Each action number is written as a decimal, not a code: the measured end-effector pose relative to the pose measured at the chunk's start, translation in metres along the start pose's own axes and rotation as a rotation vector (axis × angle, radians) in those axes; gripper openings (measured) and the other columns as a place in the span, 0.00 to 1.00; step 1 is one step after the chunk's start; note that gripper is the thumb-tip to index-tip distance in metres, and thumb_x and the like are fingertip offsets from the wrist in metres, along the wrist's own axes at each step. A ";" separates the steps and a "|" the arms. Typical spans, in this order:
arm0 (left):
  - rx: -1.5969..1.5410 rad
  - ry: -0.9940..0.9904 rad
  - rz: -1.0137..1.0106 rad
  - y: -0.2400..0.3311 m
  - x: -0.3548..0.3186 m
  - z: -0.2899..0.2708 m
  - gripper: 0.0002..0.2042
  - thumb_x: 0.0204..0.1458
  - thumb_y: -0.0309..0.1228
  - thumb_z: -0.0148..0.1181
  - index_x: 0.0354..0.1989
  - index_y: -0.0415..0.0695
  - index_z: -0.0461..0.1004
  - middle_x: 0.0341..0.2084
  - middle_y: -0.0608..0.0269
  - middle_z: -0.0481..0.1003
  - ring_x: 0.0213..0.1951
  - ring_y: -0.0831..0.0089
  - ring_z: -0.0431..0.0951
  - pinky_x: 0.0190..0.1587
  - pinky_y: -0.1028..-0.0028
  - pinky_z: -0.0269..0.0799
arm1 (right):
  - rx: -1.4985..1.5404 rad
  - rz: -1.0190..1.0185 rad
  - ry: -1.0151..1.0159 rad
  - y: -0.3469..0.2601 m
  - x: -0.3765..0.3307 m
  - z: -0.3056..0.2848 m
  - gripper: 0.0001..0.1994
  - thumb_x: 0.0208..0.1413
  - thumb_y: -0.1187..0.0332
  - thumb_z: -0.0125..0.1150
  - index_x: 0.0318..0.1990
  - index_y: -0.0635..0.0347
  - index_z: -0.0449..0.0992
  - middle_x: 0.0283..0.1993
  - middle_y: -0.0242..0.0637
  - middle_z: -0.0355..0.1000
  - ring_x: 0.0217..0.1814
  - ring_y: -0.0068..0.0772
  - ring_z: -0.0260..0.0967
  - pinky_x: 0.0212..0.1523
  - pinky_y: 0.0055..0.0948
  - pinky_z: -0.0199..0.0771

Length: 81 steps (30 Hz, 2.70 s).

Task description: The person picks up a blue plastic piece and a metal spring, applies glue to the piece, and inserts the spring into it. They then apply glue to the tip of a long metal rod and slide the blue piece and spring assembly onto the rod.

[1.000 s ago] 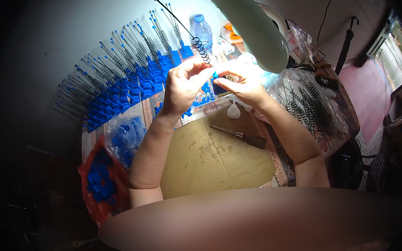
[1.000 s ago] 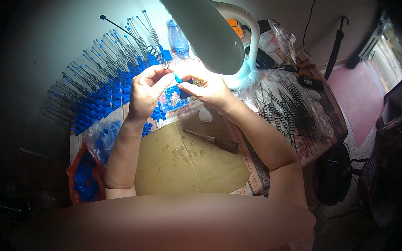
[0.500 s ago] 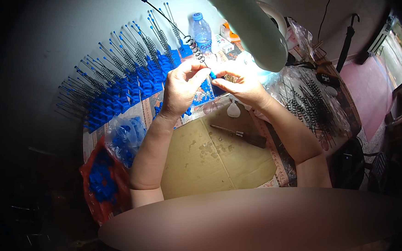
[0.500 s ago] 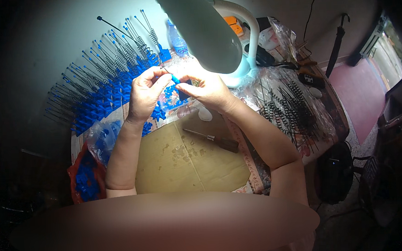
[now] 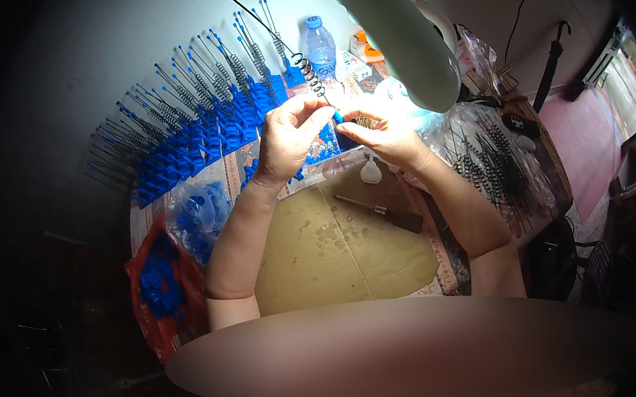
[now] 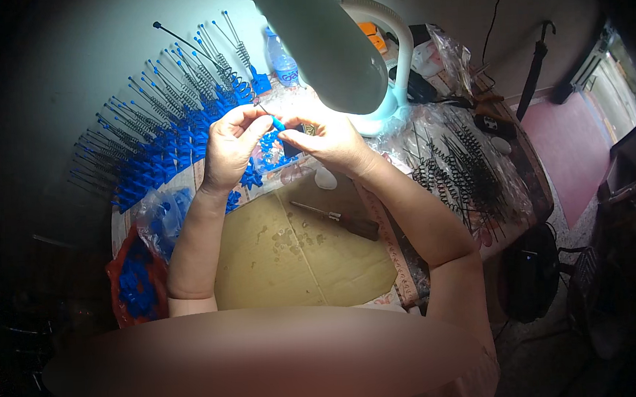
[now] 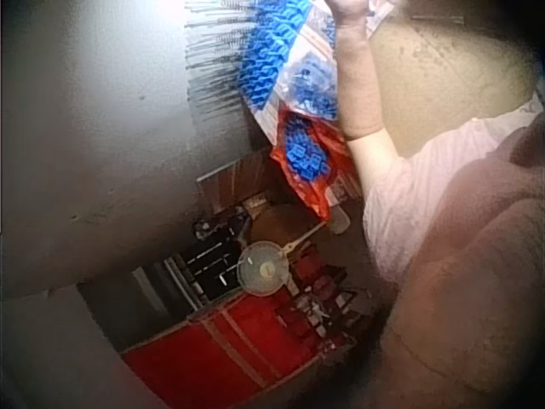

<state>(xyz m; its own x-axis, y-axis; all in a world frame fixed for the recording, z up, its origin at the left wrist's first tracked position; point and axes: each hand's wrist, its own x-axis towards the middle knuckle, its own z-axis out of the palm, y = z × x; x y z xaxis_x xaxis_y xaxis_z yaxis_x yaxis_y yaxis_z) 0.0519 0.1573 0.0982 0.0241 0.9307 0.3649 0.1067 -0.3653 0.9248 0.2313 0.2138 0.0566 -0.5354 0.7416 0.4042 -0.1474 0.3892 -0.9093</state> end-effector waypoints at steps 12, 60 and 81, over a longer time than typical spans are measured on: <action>-0.050 0.015 -0.043 -0.005 0.003 0.001 0.07 0.56 0.23 0.58 0.41 0.34 0.76 0.33 0.62 0.79 0.36 0.79 0.77 0.42 0.78 0.74 | 0.121 0.071 -0.032 0.001 0.001 0.000 0.10 0.57 0.73 0.63 0.45 0.62 0.77 0.42 0.31 0.74 0.46 0.19 0.69 0.50 0.21 0.70; -0.085 -0.044 -0.099 -0.010 0.005 0.001 0.06 0.59 0.25 0.55 0.40 0.35 0.75 0.34 0.60 0.78 0.36 0.76 0.79 0.38 0.76 0.78 | -0.065 -0.033 0.009 -0.003 0.001 -0.003 0.10 0.55 0.69 0.66 0.43 0.63 0.78 0.37 0.30 0.75 0.41 0.18 0.69 0.45 0.22 0.72; -0.236 -0.101 -0.211 -0.017 0.013 0.010 0.07 0.61 0.28 0.53 0.41 0.36 0.73 0.35 0.61 0.75 0.38 0.75 0.77 0.41 0.73 0.77 | 0.189 0.182 -0.084 -0.018 0.008 -0.021 0.08 0.55 0.68 0.66 0.38 0.62 0.79 0.34 0.24 0.73 0.37 0.13 0.66 0.40 0.17 0.67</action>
<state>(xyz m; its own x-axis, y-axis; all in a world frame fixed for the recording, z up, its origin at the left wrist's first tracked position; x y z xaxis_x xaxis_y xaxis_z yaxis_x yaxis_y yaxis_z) 0.0606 0.1758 0.0863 0.1261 0.9789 0.1609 -0.1129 -0.1470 0.9827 0.2467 0.2241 0.0783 -0.6330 0.7393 0.2296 -0.1903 0.1388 -0.9719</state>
